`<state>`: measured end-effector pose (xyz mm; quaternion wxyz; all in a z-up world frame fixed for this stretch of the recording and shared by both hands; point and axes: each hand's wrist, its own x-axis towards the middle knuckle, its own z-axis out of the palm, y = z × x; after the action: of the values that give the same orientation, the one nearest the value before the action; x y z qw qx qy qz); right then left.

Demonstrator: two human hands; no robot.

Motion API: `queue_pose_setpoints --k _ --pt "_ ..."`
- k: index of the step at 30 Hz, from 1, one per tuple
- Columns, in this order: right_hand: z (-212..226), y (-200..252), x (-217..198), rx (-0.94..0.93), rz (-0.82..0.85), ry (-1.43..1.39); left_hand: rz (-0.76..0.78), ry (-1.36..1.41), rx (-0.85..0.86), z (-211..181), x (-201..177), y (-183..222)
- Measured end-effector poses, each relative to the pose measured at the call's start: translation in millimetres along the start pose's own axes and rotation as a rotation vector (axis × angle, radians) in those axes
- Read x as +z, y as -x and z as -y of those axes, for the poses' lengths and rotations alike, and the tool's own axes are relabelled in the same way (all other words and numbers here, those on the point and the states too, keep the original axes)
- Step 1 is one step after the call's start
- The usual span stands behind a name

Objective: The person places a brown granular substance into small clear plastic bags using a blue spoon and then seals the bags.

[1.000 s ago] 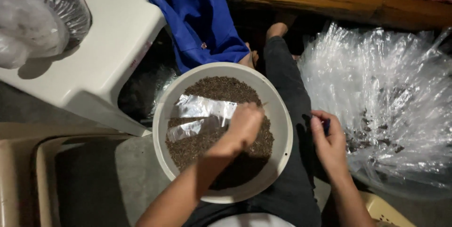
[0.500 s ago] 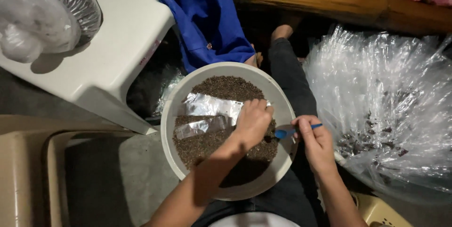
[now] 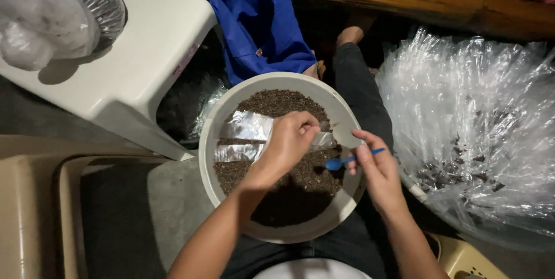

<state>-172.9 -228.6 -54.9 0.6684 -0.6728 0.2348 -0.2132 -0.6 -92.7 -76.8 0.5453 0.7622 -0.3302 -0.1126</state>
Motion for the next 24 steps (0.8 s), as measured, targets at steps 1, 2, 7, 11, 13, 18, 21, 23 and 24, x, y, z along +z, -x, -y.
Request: queue_pose_setpoints --k 1,2,7,11,13,18,21,23,24 --pt "2 -1 5 -0.006 0.069 -0.009 0.002 0.009 0.004 -13 -9 4" --pt "3 -3 11 -0.012 0.138 -0.019 0.004 0.017 0.009 -25 -18 8" --pt "25 0 51 0.040 0.303 -0.083 0.032 0.044 0.069 -67 -46 29" --pt "-29 -13 51 -0.015 0.412 -0.128 0.022 0.111 0.153 -98 -74 42" --pt "-29 -27 49 0.025 0.468 -0.042 0.020 0.280 0.164 -119 -92 46" --pt "-9 -54 61 0.109 0.641 0.141 -0.097 0.623 0.226 -157 -142 53" --pt "-19 -44 68 0.422 0.676 0.652 -0.134 0.730 0.258 -162 -148 52" --pt "-49 -32 62 0.580 0.570 0.331 -0.219 0.506 0.257 -151 -138 50" --pt "-41 -34 60 0.578 0.571 0.331 -0.220 0.505 0.258 -137 -129 56"
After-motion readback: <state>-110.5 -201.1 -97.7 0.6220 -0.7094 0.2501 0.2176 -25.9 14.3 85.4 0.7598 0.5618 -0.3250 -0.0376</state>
